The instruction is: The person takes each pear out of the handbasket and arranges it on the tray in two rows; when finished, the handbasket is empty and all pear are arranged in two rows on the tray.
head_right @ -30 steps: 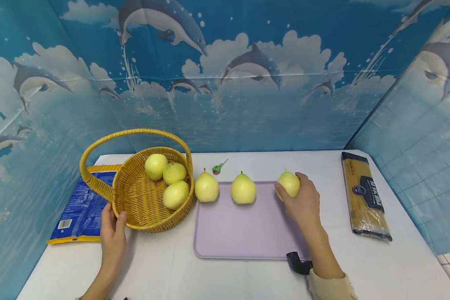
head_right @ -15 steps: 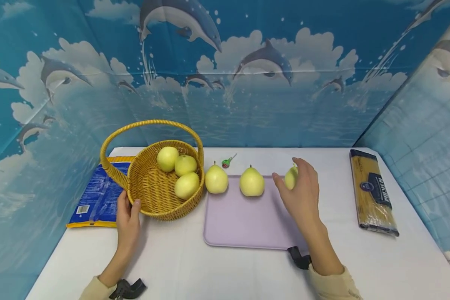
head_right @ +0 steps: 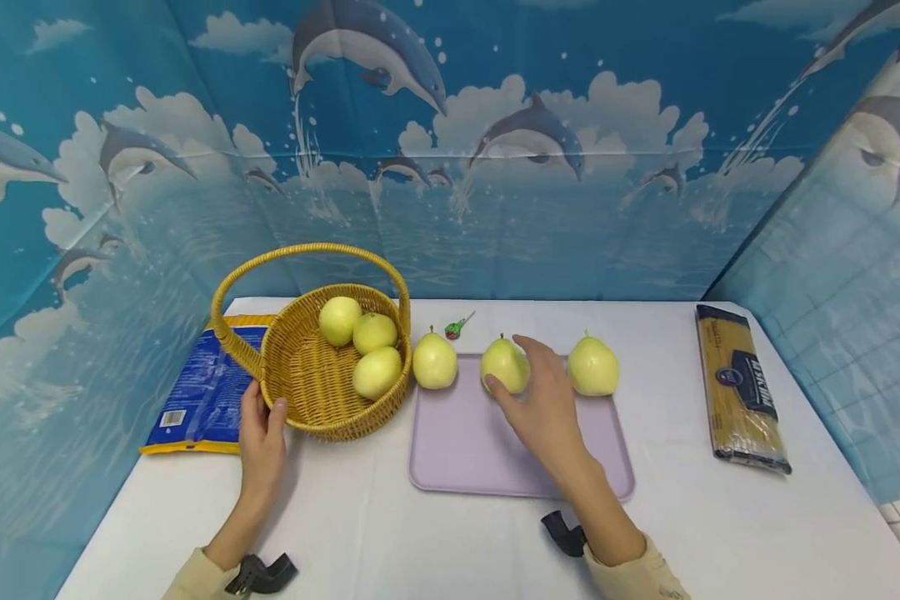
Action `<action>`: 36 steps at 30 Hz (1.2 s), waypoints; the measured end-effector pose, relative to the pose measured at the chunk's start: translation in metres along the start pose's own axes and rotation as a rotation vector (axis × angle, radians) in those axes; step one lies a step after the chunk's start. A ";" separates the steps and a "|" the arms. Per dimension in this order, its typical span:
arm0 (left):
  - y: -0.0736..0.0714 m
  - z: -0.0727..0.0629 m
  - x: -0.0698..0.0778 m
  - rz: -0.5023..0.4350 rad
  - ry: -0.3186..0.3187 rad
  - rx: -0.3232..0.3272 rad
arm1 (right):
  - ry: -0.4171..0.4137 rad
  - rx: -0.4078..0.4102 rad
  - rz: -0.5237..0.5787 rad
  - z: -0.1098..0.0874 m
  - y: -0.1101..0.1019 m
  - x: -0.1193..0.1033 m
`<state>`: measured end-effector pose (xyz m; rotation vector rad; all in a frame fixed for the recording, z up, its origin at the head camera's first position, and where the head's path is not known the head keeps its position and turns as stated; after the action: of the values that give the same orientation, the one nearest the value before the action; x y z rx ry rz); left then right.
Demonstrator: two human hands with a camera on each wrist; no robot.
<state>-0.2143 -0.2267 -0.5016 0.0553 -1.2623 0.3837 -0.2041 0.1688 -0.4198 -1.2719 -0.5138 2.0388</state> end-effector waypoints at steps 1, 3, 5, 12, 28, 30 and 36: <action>0.000 0.000 0.000 -0.002 0.001 -0.001 | -0.011 -0.016 0.015 -0.001 0.006 -0.004; -0.001 0.000 0.000 -0.009 -0.004 -0.003 | -0.026 -0.050 0.040 -0.003 0.017 -0.013; -0.001 0.000 0.000 -0.011 -0.009 -0.004 | -0.034 -0.088 0.061 -0.002 0.026 -0.024; 0.002 -0.002 0.001 0.002 -0.018 -0.002 | -0.063 -0.194 0.136 0.009 0.055 -0.066; 0.001 -0.003 0.000 0.032 -0.011 0.002 | 0.006 -0.407 0.183 0.028 0.106 -0.114; 0.002 -0.004 -0.001 0.035 -0.022 -0.002 | 0.008 -0.424 0.153 0.029 0.112 -0.114; 0.001 -0.004 0.000 0.043 -0.026 0.011 | -0.062 -0.431 0.064 0.032 0.124 -0.121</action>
<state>-0.2111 -0.2253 -0.5027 0.0421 -1.2886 0.4285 -0.2374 -0.0039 -0.4085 -1.4874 -0.9939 2.0942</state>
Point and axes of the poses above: each hand's wrist, its own z-axis towards the middle knuckle, its own y-axis out of the palm, x = y × z, the point moved 3 cm from there along z, towards the middle knuckle, and after that the axes turned 2 degrees about -y, right-handed, at the moved point
